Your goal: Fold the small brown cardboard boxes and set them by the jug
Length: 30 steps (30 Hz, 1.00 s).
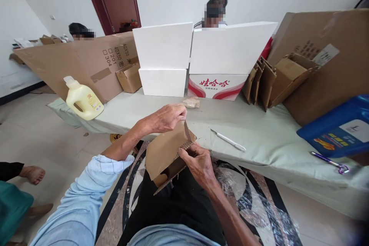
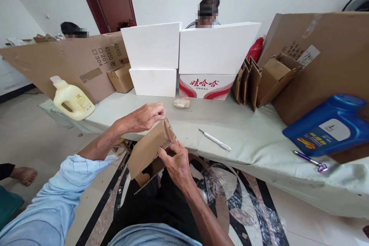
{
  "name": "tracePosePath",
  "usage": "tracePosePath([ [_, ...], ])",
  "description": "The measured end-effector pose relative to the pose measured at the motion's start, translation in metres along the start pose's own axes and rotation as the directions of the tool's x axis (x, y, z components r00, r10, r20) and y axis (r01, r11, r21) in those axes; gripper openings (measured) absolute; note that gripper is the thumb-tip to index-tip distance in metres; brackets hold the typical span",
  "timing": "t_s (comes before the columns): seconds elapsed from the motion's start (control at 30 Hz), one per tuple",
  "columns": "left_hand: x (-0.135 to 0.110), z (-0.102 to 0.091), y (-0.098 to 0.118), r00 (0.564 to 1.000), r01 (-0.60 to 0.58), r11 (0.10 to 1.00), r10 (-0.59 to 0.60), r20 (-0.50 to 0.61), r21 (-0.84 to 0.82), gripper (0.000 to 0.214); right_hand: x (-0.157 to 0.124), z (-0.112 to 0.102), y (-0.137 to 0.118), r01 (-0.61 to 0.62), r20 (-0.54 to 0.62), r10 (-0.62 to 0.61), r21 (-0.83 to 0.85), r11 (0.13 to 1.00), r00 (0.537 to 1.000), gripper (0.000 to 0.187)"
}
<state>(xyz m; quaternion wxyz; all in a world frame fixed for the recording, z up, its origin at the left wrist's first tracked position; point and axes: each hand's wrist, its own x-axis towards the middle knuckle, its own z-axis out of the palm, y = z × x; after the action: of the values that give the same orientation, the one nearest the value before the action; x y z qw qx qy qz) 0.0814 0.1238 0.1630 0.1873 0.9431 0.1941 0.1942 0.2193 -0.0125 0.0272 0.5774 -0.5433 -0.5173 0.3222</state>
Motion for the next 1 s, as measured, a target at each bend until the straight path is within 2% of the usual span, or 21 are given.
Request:
tracePosePath([
  [0.1, 0.006, -0.008, 0.006, 0.987, -0.046, 0.996, 0.058, -0.153, 0.078, 0.02, -0.002, 0.0, 0.001, 0.015, 0.028, -0.015, 0.002, 1.0, 1.0, 0.035],
  [0.2, 0.018, -0.023, 0.009, 0.907, -0.077, 0.997, 0.064, -0.417, -0.015, 0.021, -0.007, -0.001, 0.004, 0.027, 0.055, -0.026, -0.013, 1.0, 0.998, 0.035],
  [0.27, 0.025, -0.034, 0.007, 0.863, -0.112, 0.983, 0.022, -0.505, -0.148, 0.023, -0.01, -0.001, 0.006, 0.025, 0.059, -0.024, -0.023, 0.999, 0.998, 0.035],
  [0.4, 0.032, -0.038, -0.006, 0.876, -0.102, 0.919, -0.098, -0.471, -0.381, 0.026, -0.016, -0.005, 0.006, 0.035, 0.055, -0.034, -0.019, 0.999, 0.998, 0.034],
  [0.47, 0.033, -0.028, -0.021, 0.886, -0.031, 0.889, -0.187, -0.424, -0.456, 0.025, -0.016, -0.007, 0.005, 0.059, 0.053, -0.058, -0.015, 0.998, 0.997, 0.033],
  [0.53, 0.037, -0.012, -0.041, 0.884, 0.11, 0.875, -0.303, -0.356, -0.471, 0.023, -0.016, -0.009, 0.006, 0.081, 0.053, -0.08, -0.019, 0.997, 0.995, 0.034],
  [0.6, 0.043, 0.005, -0.064, 0.867, 0.274, 0.878, -0.402, -0.296, -0.391, 0.02, -0.016, -0.01, 0.009, 0.109, 0.045, -0.108, -0.021, 0.994, 0.993, 0.035],
  [0.7, 0.059, 0.029, -0.097, 0.854, 0.386, 0.886, -0.448, -0.265, -0.256, 0.019, -0.019, -0.008, 0.019, 0.16, 0.033, -0.159, -0.025, 0.987, 0.987, 0.029],
  [0.83, 0.096, 0.042, -0.13, 0.865, 0.414, 0.91, -0.404, -0.297, -0.031, 0.02, -0.027, -0.004, 0.035, 0.232, 0.022, -0.231, -0.092, 0.968, 0.973, 0.019],
  [0.9, 0.121, 0.045, -0.143, 0.885, 0.397, 0.911, -0.349, -0.308, 0.109, 0.019, -0.031, -0.004, 0.043, 0.283, 0.02, -0.283, -0.126, 0.951, 0.959, 0.015],
  [1.0, 0.16, 0.058, -0.159, 0.925, 0.341, 0.89, -0.26, -0.275, 0.304, 0.016, -0.035, -0.005, 0.057, 0.341, 0.056, -0.336, -0.139, 0.93, 0.94, 0.018],
])
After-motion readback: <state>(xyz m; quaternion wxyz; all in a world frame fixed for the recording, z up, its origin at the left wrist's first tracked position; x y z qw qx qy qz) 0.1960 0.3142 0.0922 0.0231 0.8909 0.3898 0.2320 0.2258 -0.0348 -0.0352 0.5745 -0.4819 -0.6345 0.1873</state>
